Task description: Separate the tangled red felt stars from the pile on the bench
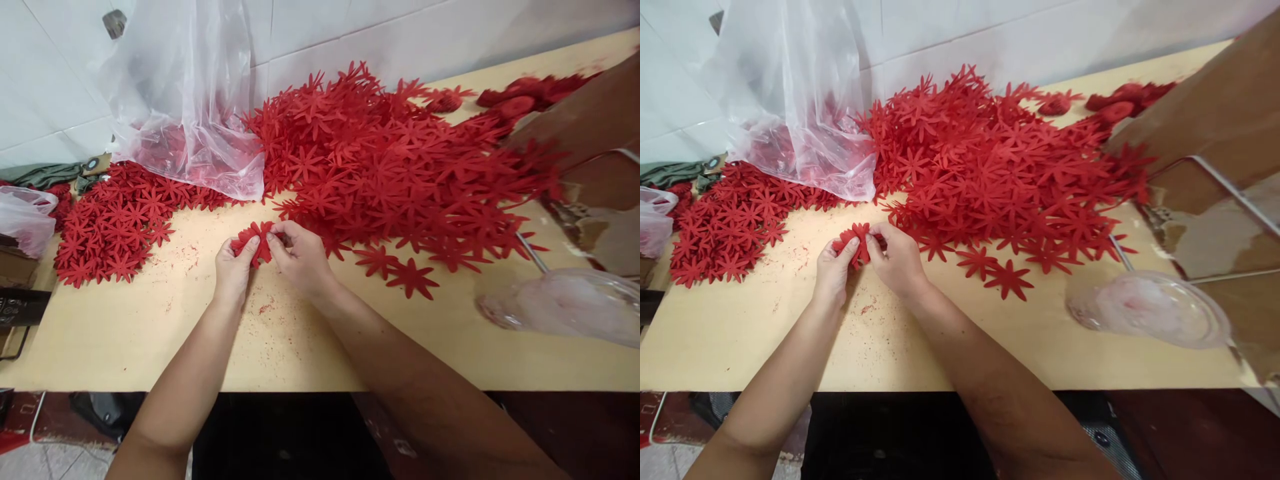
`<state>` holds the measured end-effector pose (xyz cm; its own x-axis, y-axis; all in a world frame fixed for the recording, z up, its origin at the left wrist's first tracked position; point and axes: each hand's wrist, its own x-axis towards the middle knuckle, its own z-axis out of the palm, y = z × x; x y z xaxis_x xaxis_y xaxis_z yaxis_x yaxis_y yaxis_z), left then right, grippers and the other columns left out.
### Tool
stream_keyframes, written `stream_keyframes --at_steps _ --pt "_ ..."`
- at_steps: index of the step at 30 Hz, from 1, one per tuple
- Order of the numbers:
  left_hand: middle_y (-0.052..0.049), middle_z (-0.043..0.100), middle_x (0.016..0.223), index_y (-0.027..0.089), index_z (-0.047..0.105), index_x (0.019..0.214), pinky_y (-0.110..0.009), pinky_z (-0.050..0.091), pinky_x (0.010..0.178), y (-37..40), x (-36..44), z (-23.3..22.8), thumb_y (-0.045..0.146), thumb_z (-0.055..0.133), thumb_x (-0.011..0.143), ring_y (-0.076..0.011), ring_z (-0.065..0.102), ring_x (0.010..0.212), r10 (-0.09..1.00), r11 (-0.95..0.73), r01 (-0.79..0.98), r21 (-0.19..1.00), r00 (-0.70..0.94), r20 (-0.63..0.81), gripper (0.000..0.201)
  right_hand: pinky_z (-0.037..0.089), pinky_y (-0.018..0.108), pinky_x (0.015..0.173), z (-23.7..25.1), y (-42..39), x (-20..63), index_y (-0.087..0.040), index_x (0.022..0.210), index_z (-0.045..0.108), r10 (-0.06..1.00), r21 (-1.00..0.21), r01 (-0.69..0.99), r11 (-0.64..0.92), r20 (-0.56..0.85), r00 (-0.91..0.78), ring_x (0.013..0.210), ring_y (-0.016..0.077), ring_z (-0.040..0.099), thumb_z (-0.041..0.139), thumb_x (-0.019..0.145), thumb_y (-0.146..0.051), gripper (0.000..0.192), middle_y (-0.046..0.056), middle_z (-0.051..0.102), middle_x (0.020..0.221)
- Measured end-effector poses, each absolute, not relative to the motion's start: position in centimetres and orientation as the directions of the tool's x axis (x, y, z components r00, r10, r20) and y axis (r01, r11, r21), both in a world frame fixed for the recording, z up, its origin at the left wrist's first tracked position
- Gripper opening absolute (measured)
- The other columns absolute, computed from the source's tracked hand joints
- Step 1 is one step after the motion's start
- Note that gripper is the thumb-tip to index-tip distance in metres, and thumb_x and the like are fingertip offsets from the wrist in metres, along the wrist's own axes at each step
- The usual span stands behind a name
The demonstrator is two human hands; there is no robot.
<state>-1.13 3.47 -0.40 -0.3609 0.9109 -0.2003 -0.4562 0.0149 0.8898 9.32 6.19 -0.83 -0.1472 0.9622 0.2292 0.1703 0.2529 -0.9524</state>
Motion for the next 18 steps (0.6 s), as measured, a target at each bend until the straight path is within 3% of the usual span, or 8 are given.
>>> stream_keyframes --at_steps 8,14,18 --pt "-0.002 0.071 0.078 0.016 0.067 0.083 -0.028 0.05 0.075 3.25 -1.54 0.03 0.031 0.08 0.06 -0.0119 0.064 0.071 0.962 0.144 -0.564 0.813 -0.113 -0.249 0.03 0.05 0.038 0.081 -1.78 7.05 9.73 -0.019 0.092 0.054 0.941 -0.936 0.137 0.325 0.307 -0.14 0.088 0.0201 0.059 0.063 0.07 -0.026 0.025 0.009 0.061 0.096" --pt "0.001 0.069 0.075 0.016 0.064 0.082 -0.025 0.048 0.073 3.37 -1.44 -0.15 0.025 0.081 0.056 -0.0083 0.061 0.066 0.948 0.17 -0.549 0.818 -0.137 -0.289 0.033 0.049 0.032 0.067 -1.11 6.61 9.61 -0.021 0.079 0.053 0.967 -0.977 0.032 0.211 0.204 -0.149 0.067 0.0146 0.056 0.054 0.079 -0.033 0.012 0.001 0.059 0.074" --pt "0.002 0.068 0.073 0.015 0.059 0.081 -0.026 0.048 0.071 3.36 -1.23 -0.14 0.024 0.082 0.053 -0.0083 0.06 0.065 0.942 0.159 -0.561 0.812 -0.159 -0.295 0.037 0.047 0.034 0.066 -1.35 6.62 9.63 -0.021 0.077 0.052 0.964 -0.948 0.192 0.255 0.234 -0.127 0.064 0.0154 0.053 0.048 0.084 -0.033 0.015 0.001 0.055 0.067"
